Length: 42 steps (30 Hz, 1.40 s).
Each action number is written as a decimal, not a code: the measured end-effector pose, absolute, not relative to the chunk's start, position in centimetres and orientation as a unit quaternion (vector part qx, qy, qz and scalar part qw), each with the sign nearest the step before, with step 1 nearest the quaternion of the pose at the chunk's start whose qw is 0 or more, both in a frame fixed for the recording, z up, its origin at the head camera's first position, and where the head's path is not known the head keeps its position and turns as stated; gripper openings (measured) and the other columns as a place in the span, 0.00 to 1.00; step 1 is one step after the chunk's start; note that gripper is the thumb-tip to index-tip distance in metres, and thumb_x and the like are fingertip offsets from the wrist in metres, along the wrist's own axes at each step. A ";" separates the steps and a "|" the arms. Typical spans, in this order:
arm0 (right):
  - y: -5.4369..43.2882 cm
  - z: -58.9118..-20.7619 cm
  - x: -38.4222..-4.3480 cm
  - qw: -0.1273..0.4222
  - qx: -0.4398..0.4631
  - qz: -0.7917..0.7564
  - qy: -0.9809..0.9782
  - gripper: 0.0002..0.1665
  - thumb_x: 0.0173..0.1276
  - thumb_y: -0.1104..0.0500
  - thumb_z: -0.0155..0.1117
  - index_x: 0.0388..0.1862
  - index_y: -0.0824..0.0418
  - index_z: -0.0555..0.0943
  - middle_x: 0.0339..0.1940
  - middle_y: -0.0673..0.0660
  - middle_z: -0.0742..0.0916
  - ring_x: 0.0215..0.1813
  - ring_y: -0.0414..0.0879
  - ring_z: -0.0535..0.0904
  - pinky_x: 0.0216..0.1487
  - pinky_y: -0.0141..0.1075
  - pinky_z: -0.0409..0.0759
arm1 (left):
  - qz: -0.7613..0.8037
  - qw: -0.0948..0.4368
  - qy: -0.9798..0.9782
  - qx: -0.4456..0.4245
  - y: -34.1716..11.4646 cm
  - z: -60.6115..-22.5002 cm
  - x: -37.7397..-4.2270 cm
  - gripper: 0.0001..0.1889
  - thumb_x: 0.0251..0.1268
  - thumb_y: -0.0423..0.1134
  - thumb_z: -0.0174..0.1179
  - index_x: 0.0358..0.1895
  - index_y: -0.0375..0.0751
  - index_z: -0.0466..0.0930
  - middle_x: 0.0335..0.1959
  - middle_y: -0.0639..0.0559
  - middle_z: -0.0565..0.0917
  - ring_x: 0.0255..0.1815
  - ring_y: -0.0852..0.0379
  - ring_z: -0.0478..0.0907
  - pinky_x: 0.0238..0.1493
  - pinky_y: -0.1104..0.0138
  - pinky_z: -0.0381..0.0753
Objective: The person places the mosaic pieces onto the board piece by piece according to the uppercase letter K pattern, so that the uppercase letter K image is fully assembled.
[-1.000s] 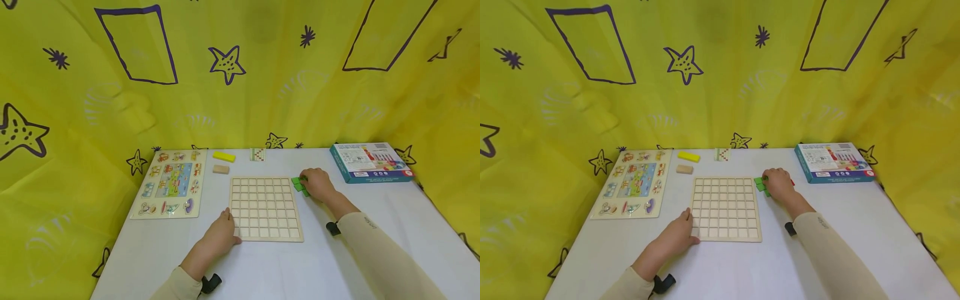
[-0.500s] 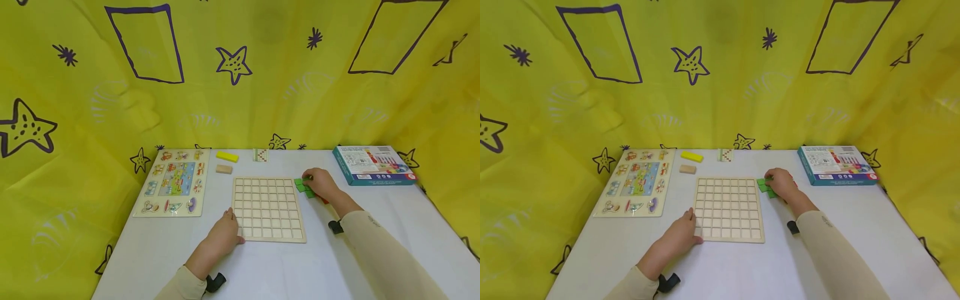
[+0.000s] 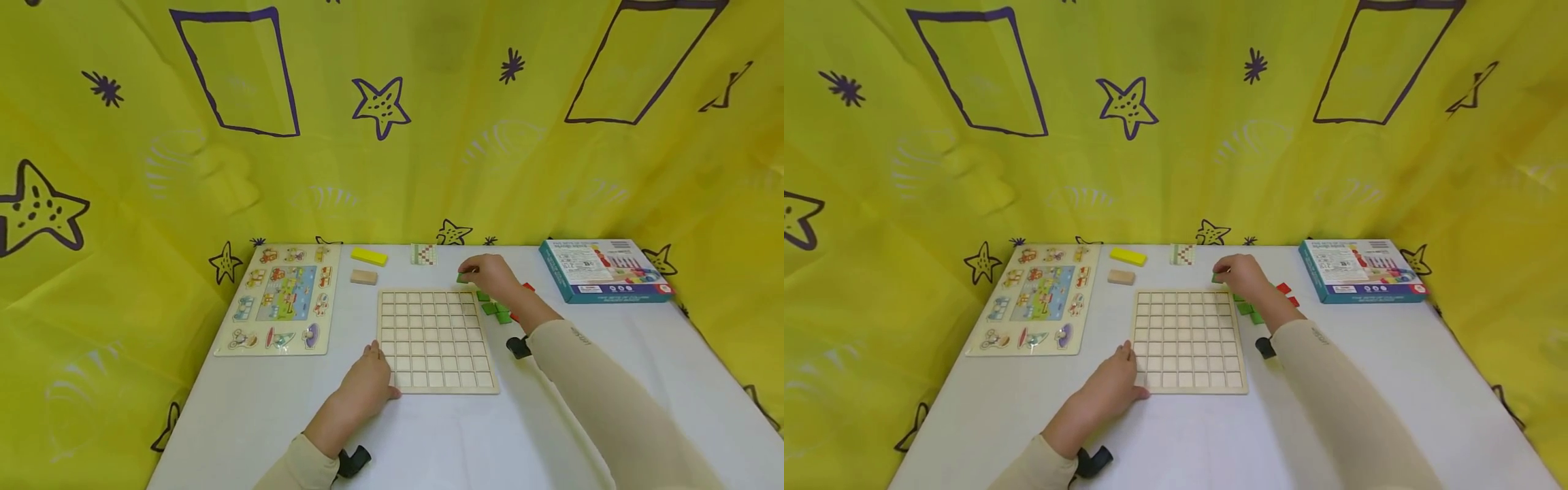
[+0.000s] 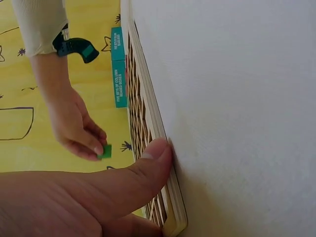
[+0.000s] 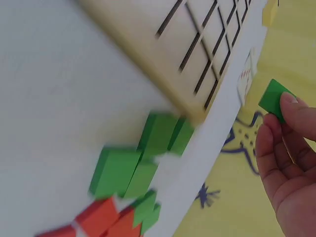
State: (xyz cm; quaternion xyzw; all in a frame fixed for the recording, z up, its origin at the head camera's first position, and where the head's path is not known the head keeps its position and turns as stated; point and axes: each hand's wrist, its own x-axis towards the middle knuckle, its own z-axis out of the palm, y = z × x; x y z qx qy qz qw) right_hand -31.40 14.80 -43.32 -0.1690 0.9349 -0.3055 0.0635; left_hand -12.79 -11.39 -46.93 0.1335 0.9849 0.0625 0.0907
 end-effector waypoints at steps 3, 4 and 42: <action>13.0 -43.6 -31.8 0.085 -0.179 -0.323 0.926 0.14 0.73 0.63 0.65 0.53 0.68 0.85 0.46 0.61 0.87 0.48 0.56 0.82 0.47 0.45 0.81 | 0.049 0.093 0.985 0.138 -11.3 -47.0 -12.9 0.45 0.57 0.55 0.72 0.61 0.14 0.71 0.66 0.25 0.71 0.68 0.35 0.71 0.65 0.60 0.75; 12.4 -43.7 -31.9 0.091 -0.178 -0.328 0.923 0.14 0.73 0.63 0.65 0.53 0.67 0.85 0.46 0.61 0.87 0.49 0.55 0.82 0.47 0.45 0.81 | 0.048 0.095 0.985 0.137 -11.3 -47.0 -12.9 0.45 0.57 0.56 0.71 0.61 0.14 0.71 0.66 0.25 0.71 0.69 0.36 0.71 0.65 0.60 0.74; 3.0 -47.1 -32.1 0.135 -0.250 -0.315 0.906 0.08 0.71 0.66 0.65 0.44 0.62 0.89 0.45 0.56 0.89 0.53 0.53 0.82 0.55 0.43 0.81 | 0.100 0.109 0.984 0.099 -11.2 -47.2 -12.8 0.47 0.55 0.54 0.74 0.64 0.14 0.68 0.69 0.26 0.68 0.71 0.36 0.67 0.66 0.56 0.73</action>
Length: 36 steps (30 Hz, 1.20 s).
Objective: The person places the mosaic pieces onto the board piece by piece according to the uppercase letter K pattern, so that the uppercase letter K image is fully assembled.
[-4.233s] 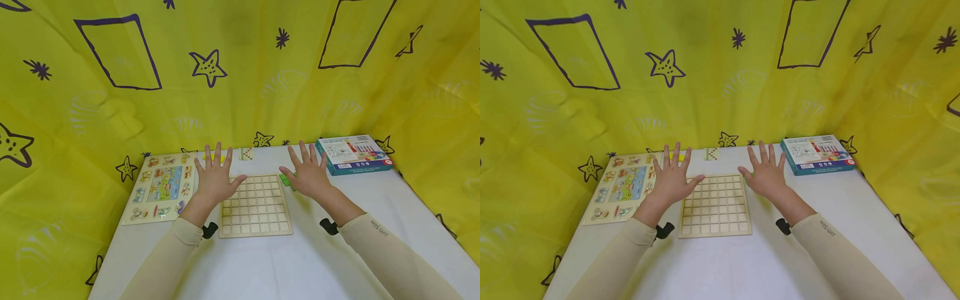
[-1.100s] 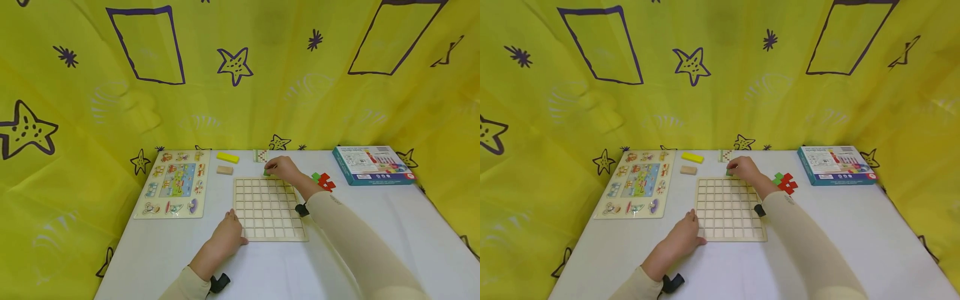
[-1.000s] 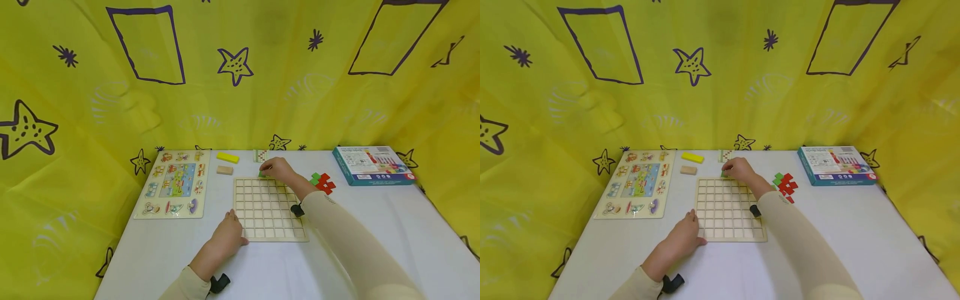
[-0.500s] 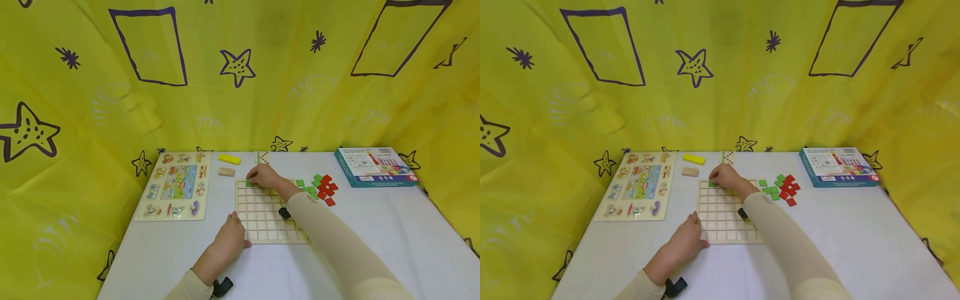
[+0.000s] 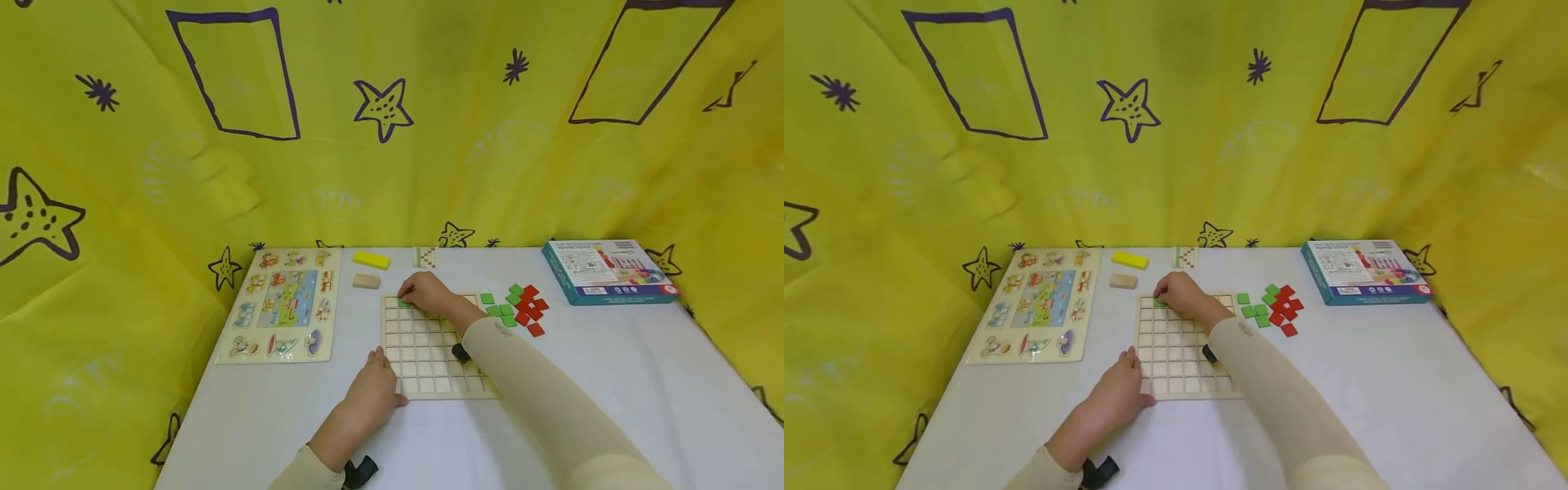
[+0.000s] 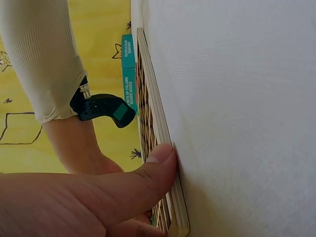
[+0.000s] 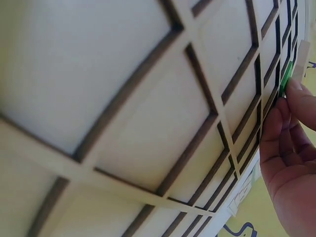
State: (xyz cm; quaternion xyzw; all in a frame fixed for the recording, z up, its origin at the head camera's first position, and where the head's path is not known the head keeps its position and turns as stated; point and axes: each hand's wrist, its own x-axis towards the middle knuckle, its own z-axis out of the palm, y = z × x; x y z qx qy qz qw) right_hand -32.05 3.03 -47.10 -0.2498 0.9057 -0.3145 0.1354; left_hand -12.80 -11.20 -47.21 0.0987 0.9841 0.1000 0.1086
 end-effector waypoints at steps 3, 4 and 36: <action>3.1 -47.1 -31.8 0.133 -0.245 -0.315 0.907 0.08 0.72 0.65 0.65 0.45 0.61 0.89 0.47 0.55 0.89 0.54 0.52 0.82 0.56 0.43 0.80 | 0.112 0.111 0.983 0.096 -11.2 -47.1 -12.7 0.47 0.55 0.53 0.74 0.64 0.14 0.68 0.70 0.26 0.67 0.72 0.36 0.67 0.65 0.55 0.74; 3.2 -47.2 -31.8 0.132 -0.245 -0.314 0.908 0.08 0.72 0.64 0.65 0.45 0.61 0.89 0.47 0.55 0.89 0.54 0.52 0.82 0.56 0.43 0.80 | 0.117 0.111 0.982 0.096 -11.1 -47.1 -12.6 0.47 0.55 0.52 0.74 0.64 0.14 0.68 0.70 0.26 0.67 0.72 0.36 0.66 0.64 0.55 0.74; 19.7 -46.1 -31.2 0.127 -0.131 -0.292 0.939 0.18 0.73 0.59 0.65 0.57 0.67 0.84 0.50 0.63 0.85 0.47 0.54 0.79 0.45 0.43 0.79 | 0.139 0.100 0.979 0.115 -11.3 -47.3 -12.4 0.46 0.56 0.51 0.73 0.63 0.12 0.67 0.69 0.23 0.66 0.71 0.32 0.66 0.66 0.52 0.72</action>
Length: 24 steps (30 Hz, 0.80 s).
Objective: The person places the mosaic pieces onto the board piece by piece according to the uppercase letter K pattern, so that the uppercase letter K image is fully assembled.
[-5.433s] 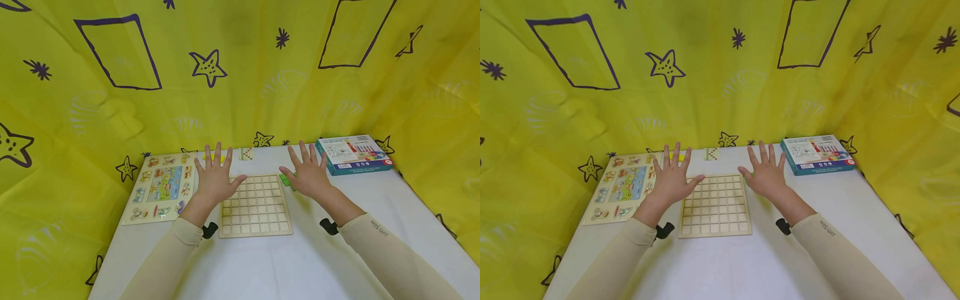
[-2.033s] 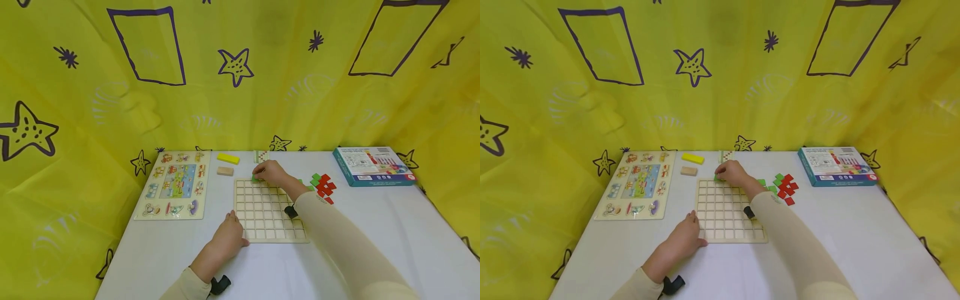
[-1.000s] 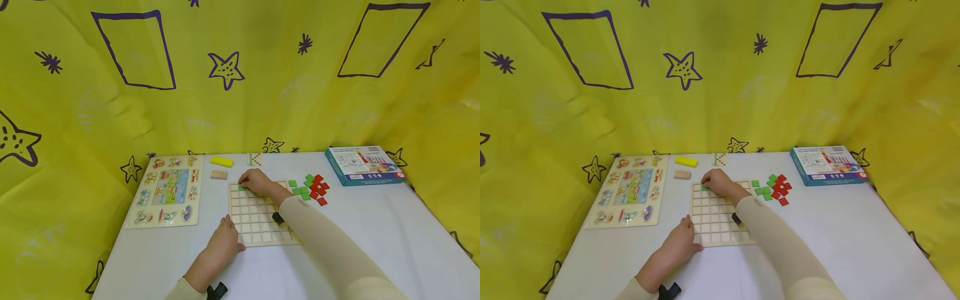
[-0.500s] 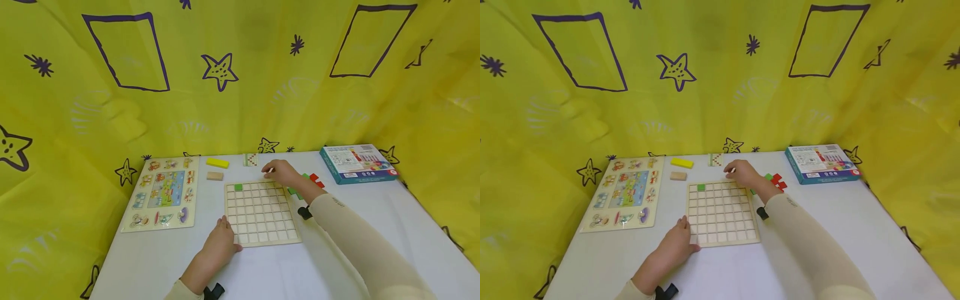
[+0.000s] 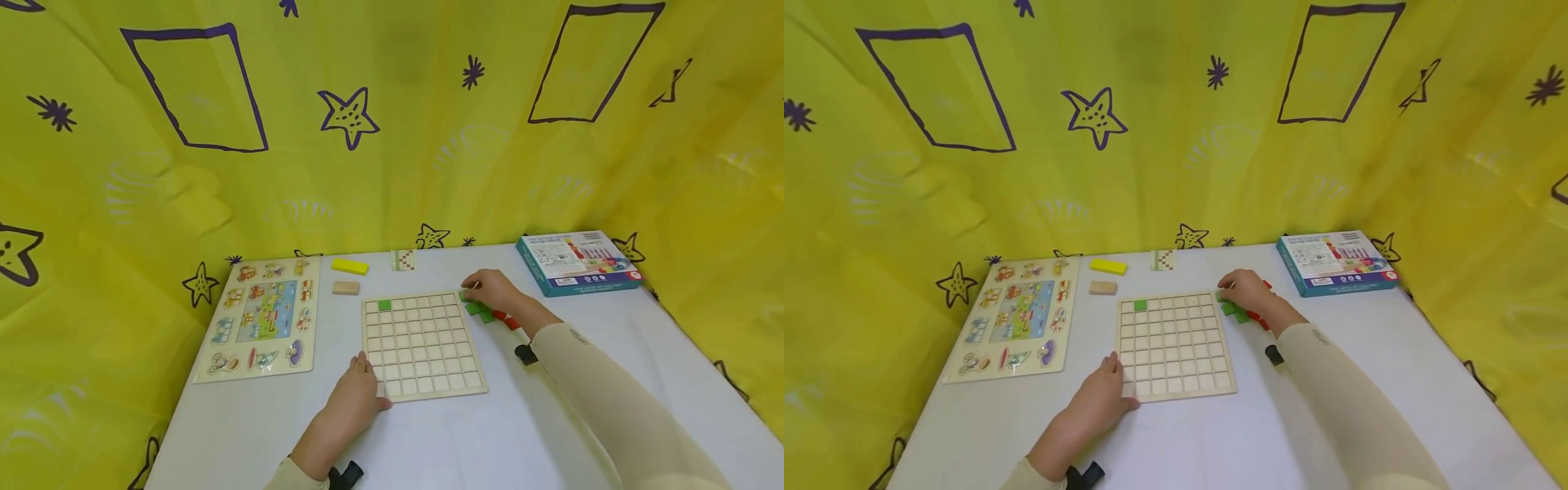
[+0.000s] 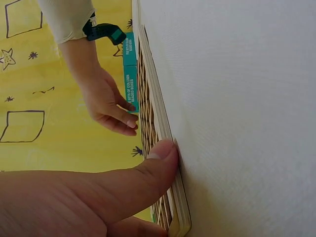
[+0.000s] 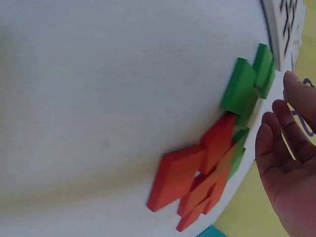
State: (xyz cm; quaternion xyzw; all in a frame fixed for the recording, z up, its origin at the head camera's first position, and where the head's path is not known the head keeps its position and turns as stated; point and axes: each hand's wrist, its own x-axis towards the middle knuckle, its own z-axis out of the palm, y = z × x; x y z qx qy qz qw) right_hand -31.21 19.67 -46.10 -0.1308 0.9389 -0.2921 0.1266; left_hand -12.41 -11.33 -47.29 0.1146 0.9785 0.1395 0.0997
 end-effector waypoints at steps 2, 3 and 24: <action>19.9 -46.5 -31.2 0.128 -0.131 -0.287 0.940 0.19 0.73 0.59 0.66 0.58 0.67 0.83 0.49 0.63 0.85 0.46 0.54 0.79 0.44 0.43 0.78 | 0.138 0.101 0.978 0.117 -11.3 -47.3 -12.4 0.45 0.57 0.51 0.73 0.63 0.12 0.68 0.69 0.22 0.66 0.71 0.32 0.66 0.66 0.52 0.72; 19.9 -46.7 -31.2 0.128 -0.134 -0.284 0.941 0.20 0.72 0.59 0.66 0.58 0.67 0.83 0.49 0.63 0.85 0.46 0.54 0.78 0.44 0.43 0.78 | 0.139 0.102 0.978 0.118 -11.3 -47.2 -12.4 0.45 0.57 0.51 0.73 0.63 0.12 0.68 0.69 0.22 0.66 0.71 0.32 0.66 0.66 0.52 0.72; 19.2 -45.9 -31.6 0.090 -0.137 -0.306 0.938 0.09 0.70 0.65 0.67 0.46 0.67 0.87 0.44 0.62 0.88 0.46 0.55 0.81 0.44 0.43 0.81 | 0.140 0.104 0.979 0.110 -11.3 -46.8 -12.4 0.45 0.56 0.50 0.74 0.64 0.13 0.68 0.70 0.24 0.66 0.72 0.34 0.66 0.66 0.53 0.72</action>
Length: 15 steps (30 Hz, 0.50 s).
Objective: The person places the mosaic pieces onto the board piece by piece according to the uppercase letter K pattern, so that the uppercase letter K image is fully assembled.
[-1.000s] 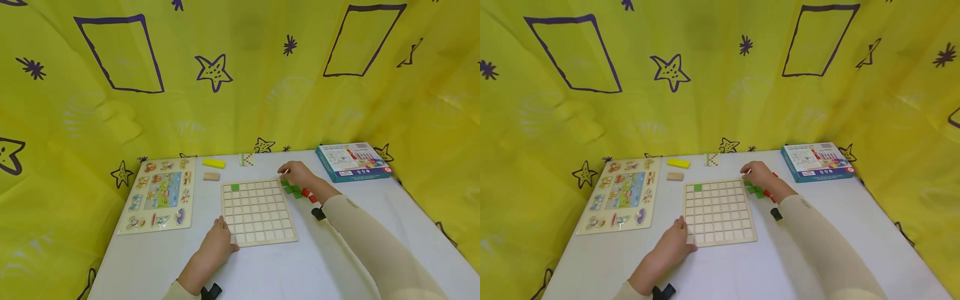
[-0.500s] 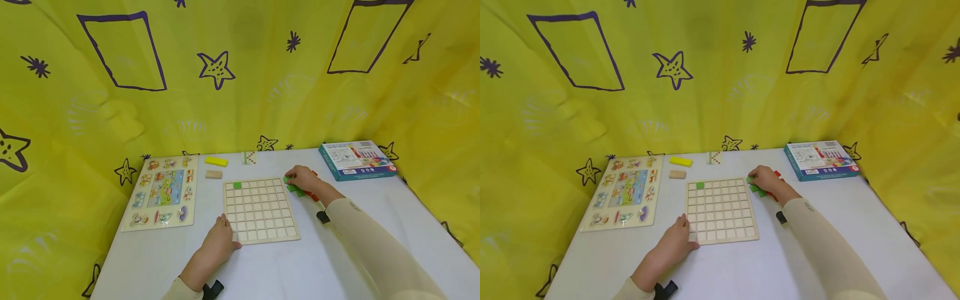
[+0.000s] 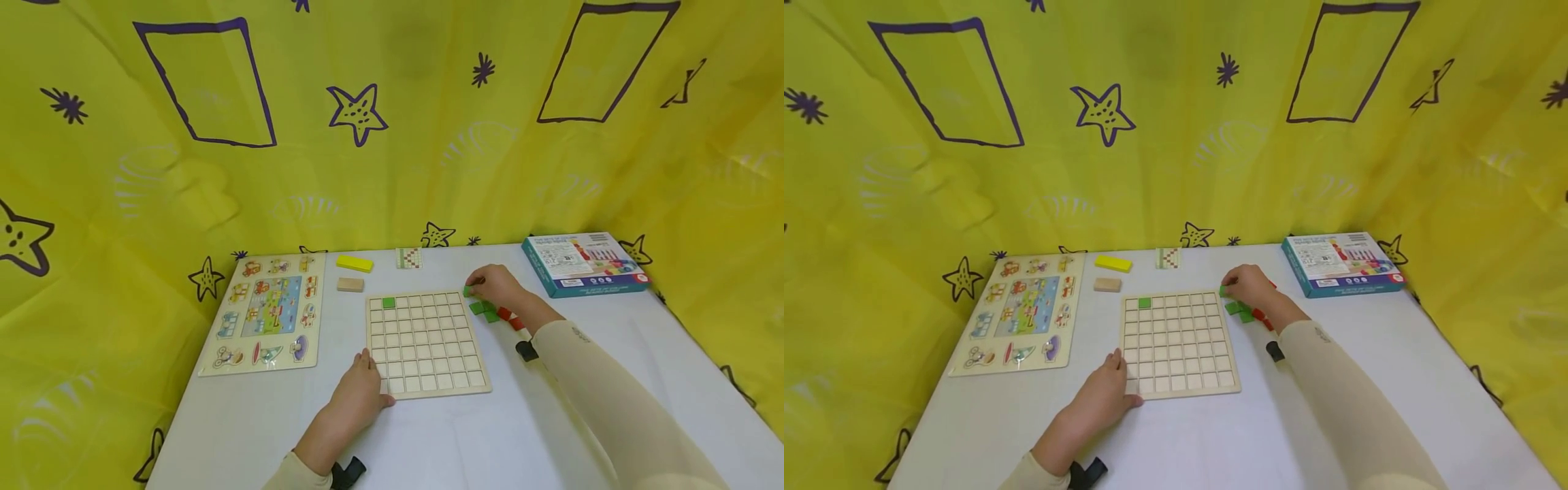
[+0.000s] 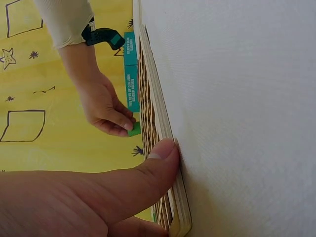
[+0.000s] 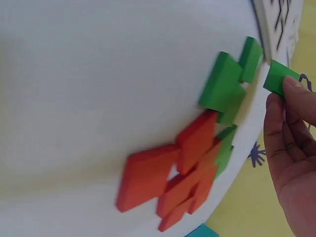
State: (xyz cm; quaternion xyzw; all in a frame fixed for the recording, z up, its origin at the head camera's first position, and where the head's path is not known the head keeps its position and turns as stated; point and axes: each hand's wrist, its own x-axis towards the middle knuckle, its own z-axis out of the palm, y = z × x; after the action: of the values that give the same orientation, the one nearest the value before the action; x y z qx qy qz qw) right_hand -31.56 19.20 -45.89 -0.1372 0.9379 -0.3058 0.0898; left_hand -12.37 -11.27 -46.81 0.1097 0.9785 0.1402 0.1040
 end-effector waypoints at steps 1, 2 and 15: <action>19.1 -45.7 -31.6 0.087 -0.139 -0.307 0.937 0.09 0.70 0.65 0.66 0.47 0.68 0.87 0.44 0.62 0.88 0.46 0.55 0.81 0.46 0.44 0.81 | 0.144 0.104 0.978 0.108 -11.3 -46.9 -12.4 0.45 0.56 0.50 0.74 0.64 0.13 0.68 0.70 0.24 0.66 0.72 0.34 0.65 0.66 0.53 0.72; 19.0 -45.6 -31.7 0.084 -0.141 -0.309 0.937 0.10 0.71 0.65 0.66 0.47 0.68 0.87 0.44 0.62 0.88 0.47 0.55 0.82 0.46 0.45 0.81 | 0.146 0.105 0.978 0.107 -11.4 -46.9 -12.3 0.45 0.56 0.50 0.74 0.64 0.13 0.68 0.70 0.24 0.65 0.72 0.34 0.65 0.66 0.53 0.72; 14.7 -43.5 -32.4 0.117 -0.162 -0.356 0.913 0.12 0.72 0.62 0.66 0.52 0.65 0.86 0.47 0.60 0.87 0.46 0.53 0.84 0.45 0.44 0.83 | 0.132 0.097 0.980 0.114 -11.5 -47.3 -12.4 0.46 0.56 0.52 0.73 0.64 0.13 0.68 0.70 0.24 0.66 0.71 0.34 0.66 0.65 0.54 0.73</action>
State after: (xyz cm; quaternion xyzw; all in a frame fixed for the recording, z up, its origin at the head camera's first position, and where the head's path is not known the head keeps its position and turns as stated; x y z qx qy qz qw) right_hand -32.38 14.70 -43.53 -0.1621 0.9131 -0.3555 0.1170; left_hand -12.39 -11.48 -47.27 0.1141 0.9799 0.1318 0.0972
